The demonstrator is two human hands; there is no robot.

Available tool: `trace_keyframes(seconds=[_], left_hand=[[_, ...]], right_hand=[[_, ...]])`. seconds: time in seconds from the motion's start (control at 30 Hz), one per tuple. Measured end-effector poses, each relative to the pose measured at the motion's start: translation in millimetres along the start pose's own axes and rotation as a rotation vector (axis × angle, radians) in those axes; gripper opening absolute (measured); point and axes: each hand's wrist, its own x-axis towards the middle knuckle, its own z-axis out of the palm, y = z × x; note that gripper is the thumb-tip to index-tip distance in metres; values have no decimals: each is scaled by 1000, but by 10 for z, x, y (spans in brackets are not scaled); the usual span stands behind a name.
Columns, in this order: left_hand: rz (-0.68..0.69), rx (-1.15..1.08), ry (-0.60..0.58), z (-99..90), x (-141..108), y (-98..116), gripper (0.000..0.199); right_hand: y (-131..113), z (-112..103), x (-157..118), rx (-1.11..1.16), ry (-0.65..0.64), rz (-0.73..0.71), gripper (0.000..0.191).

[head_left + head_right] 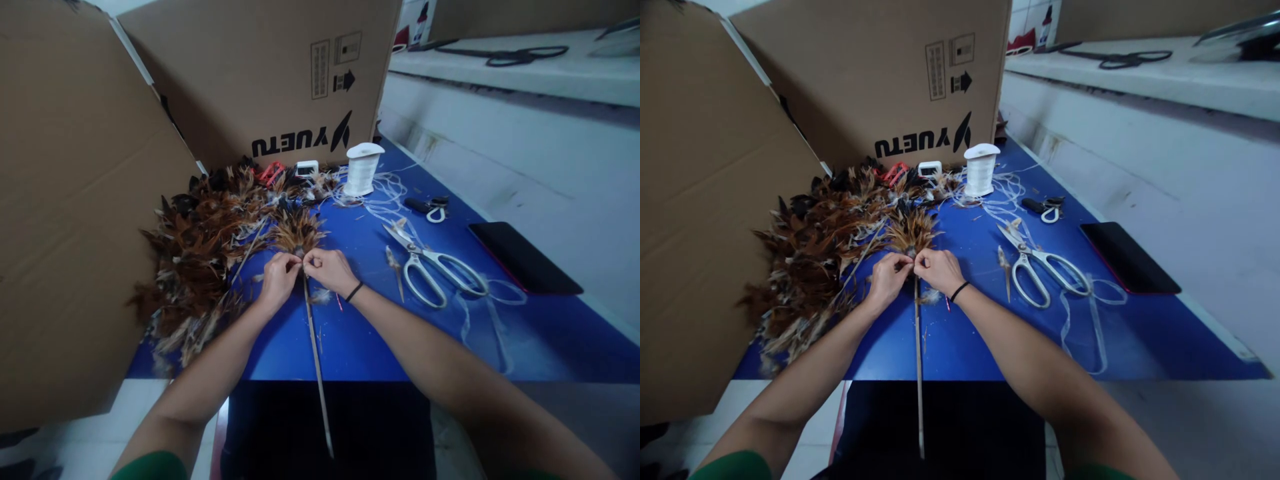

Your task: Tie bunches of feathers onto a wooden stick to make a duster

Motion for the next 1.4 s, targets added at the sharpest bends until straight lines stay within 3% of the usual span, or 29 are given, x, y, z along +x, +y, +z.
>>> trace_keyframes(seconds=[0.27, 0.43, 0.7, 1.4], left_hand=[[-12, 23, -108, -27, 6, 9, 10], [-117, -36, -162, -61, 32, 30, 11], [-228, -113, -118, -35, 32, 12, 13], [-212, -132, -22, -6, 67, -21, 12]], right_hand=[[-6, -6, 2, -10, -1, -4, 15], [-13, -13, 5, -24, -16, -4, 15], [-28, -21, -1, -42, -32, 3, 15], [21, -20, 11, 39, 40, 36, 14]])
